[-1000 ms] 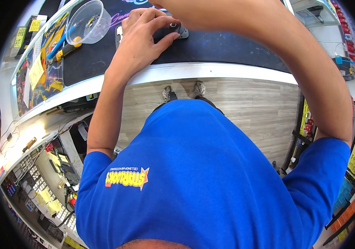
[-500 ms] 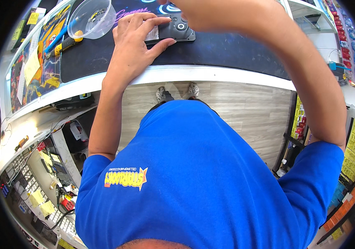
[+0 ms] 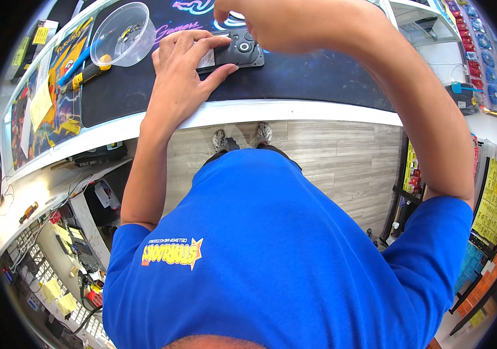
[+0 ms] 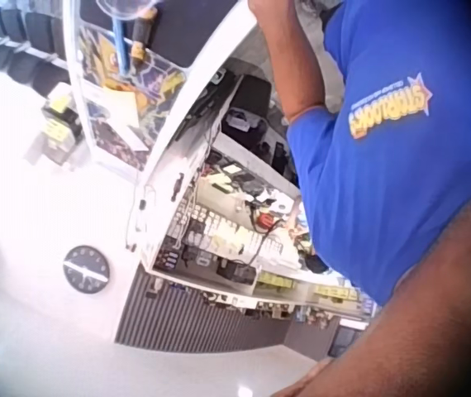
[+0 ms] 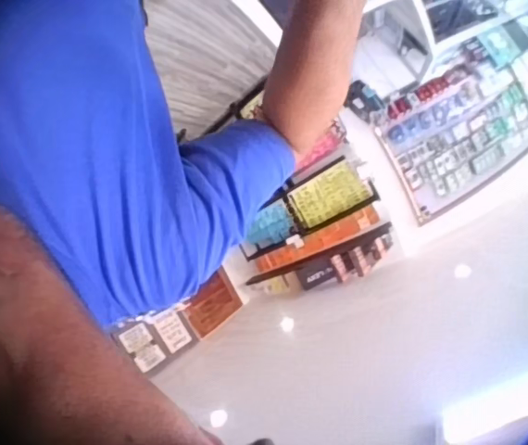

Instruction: The person disassembles a small electronic device on a workbench, removes screws, and wipes the surface with a cloth. They then reassemble the device by inserting screws and tightening them with a screwdriver.

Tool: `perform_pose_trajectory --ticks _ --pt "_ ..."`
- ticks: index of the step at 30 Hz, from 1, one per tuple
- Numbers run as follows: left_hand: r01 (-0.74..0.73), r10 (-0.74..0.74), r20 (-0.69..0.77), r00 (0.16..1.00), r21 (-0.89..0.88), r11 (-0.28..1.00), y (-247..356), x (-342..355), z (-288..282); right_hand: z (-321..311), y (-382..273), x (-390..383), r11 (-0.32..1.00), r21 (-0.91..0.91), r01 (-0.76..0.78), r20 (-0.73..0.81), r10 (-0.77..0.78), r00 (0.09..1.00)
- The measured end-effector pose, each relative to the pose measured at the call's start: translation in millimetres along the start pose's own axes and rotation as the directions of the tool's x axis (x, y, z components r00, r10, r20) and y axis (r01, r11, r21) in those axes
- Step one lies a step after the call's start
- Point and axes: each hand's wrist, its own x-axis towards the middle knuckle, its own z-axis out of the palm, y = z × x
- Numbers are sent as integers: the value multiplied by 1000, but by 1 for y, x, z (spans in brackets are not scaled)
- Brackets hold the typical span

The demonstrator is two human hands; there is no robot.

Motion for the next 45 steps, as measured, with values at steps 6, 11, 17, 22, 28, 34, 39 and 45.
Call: perform_pose_trajectory --ticks 6,11,17,22,28,34,39,45 --pt "19 -18 29 999 -35 999 1 2 -3 4 9 5 995 -19 102 72 -101 992" --pt "34 -33 13 999 -75 997 6 12 -10 22 21 -1 996 -25 87 -234 -91 968" --pt "-132 133 -5 991 47 990 -10 80 -2 3 81 -68 948 317 -14 -487 176 856" --pt "-280 243 172 955 240 930 -14 127 28 40 106 -118 790 613 20 -519 383 764" --pt "-329 257 264 930 279 902 -12 137 32 81 125 -149 621 784 -6 -439 560 703" --pt "-267 200 238 950 294 918 -2 139 37 92 136 -143 556 827 79 -442 558 702" --pt "-171 131 153 979 286 943 3 133 34 91 136 -132 558 818 137 -460 493 739" --pt "-92 68 100 993 252 963 -2 126 31 87 138 -130 548 822 153 -461 484 744"
